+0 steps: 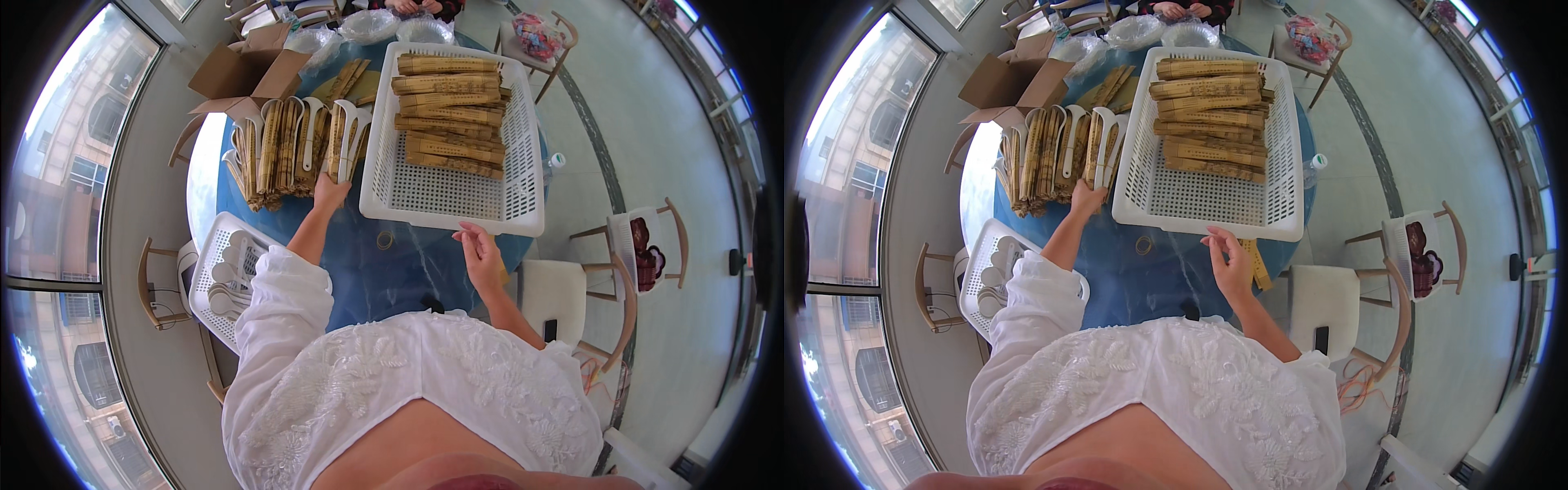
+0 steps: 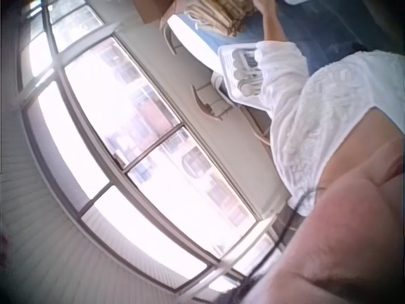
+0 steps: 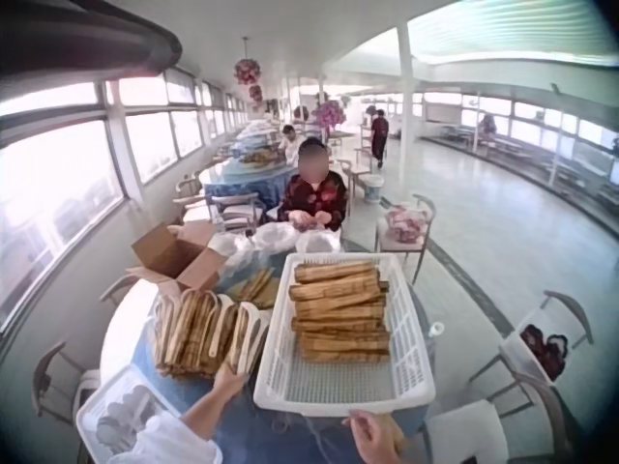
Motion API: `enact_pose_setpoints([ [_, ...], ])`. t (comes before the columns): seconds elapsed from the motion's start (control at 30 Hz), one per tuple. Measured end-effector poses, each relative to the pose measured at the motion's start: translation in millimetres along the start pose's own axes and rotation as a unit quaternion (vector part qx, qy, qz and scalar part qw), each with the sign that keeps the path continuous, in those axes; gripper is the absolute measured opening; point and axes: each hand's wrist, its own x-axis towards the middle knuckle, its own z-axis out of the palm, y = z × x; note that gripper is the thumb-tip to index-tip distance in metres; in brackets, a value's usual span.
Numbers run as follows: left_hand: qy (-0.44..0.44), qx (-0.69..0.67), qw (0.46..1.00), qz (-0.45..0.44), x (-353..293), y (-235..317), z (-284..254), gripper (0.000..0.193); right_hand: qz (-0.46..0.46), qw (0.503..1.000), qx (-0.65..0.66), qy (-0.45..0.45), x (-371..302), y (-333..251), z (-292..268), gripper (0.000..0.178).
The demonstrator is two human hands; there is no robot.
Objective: The person repeatedly picks up a white plastic spoon and a bundle of chopsticks, then wraps them together with a paper sleeve. The assembled sets are placed into a white basket on the table. The process is repeated multiple times throughout the clip.
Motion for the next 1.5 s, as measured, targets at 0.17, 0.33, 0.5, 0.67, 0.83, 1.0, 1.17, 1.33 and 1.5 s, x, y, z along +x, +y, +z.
enact_pose_setpoints([
  [0.17,0.010,0.050,0.999,-0.019,18,8,15,0.057,0.005,1.000,-0.005,0.012,3,10,-3,0.019],
  [0.33,-0.009,0.051,0.998,-0.032,34,0,22,0.062,-0.017,0.999,-0.026,0.014,-1,9,-7,0.018],
  [0.5,-0.044,0.067,0.996,-0.046,45,1,21,0.069,0.028,0.999,-0.031,0.026,-25,23,-19,0.018],
  [0.67,-0.021,0.108,0.993,-0.050,58,-7,21,0.081,0.080,0.995,-0.039,0.043,-59,41,-32,0.017],
  [0.83,0.011,0.137,0.991,-0.006,57,-23,27,0.080,0.141,0.987,-0.067,0.048,-97,70,-36,0.018],
  [1.0,0.077,0.202,0.974,0.075,44,-30,36,0.066,0.192,0.975,-0.114,0.012,-123,84,-31,0.018],
  [1.17,0.117,0.265,0.944,0.159,23,-33,38,0.052,0.203,0.970,-0.129,-0.019,-135,81,-22,0.018],
  [1.33,0.124,0.285,0.922,0.229,-6,-53,34,0.052,0.210,0.971,-0.115,-0.030,-143,72,-20,0.018],
  [1.5,0.122,0.202,0.922,0.306,-65,-64,7,0.050,0.217,0.968,-0.117,-0.046,-151,67,-19,0.019],
])
